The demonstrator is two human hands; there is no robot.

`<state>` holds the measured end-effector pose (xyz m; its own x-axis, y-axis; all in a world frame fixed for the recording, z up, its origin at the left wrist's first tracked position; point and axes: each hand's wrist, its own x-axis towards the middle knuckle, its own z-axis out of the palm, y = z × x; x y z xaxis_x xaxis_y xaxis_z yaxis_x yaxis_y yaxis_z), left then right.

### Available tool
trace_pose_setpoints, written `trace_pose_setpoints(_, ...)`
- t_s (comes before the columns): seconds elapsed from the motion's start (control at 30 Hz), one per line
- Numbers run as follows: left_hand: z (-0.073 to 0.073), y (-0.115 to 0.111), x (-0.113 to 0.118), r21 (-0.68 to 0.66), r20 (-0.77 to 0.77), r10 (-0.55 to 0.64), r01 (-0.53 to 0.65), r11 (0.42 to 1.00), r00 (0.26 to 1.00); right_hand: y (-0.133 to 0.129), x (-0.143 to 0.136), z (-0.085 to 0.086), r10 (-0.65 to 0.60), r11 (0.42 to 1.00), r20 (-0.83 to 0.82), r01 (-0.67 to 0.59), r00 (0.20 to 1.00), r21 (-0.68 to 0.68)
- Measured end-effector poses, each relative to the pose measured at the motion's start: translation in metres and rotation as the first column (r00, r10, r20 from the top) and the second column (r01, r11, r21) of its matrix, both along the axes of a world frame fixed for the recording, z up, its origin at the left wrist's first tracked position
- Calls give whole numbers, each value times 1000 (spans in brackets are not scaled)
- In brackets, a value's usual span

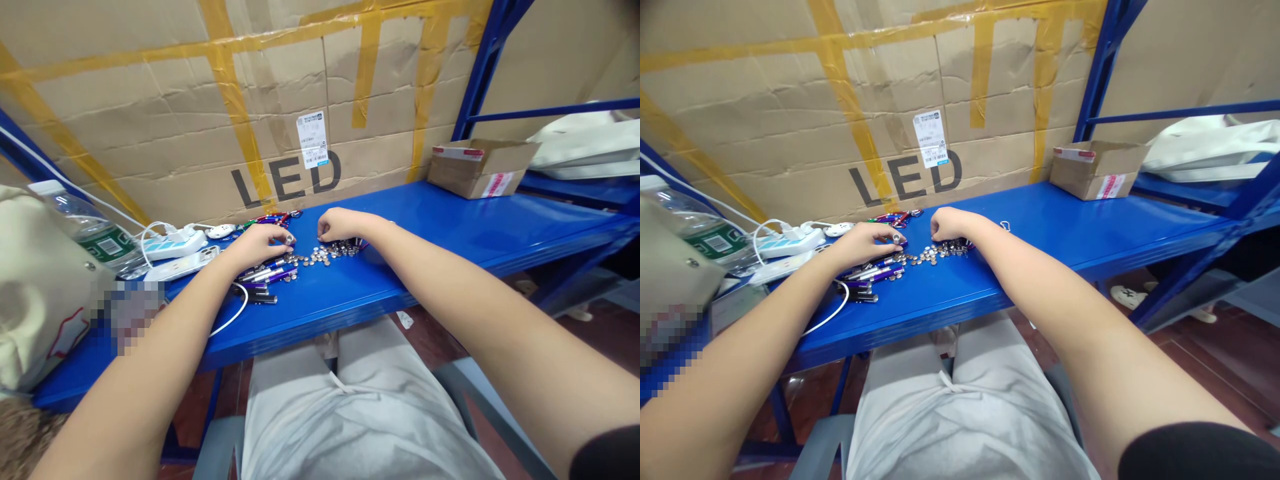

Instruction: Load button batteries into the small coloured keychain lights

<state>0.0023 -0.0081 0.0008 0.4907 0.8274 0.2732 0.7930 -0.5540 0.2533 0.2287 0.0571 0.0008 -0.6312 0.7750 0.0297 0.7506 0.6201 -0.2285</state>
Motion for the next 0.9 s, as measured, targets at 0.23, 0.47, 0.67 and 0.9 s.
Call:
trace_pose_setpoints(0.23, -1, 1, 0, -1, 14, 6, -6, 1000, 1000, 10, 5, -4, -38, 999, 29, 38, 999, 3)
trace_pose_setpoints(0.47, -2, 1, 0, 4, 47, 19, -19, 1000, 999, -12, -4, 5, 257, 966, -414, -223, 873, 130)
trace_pose_setpoints(0.67, -2, 2, -1, 43, 19, 7, -8, 999, 1000, -23, -22, 1, 433, 900, -494, -337, 754, 276)
trace_pose_setpoints(0.9, -3, 2, -1, -8, 55, 7, -7, 1000, 998, -18, -22, -2, 493, 859, -414, -354, 765, 369)
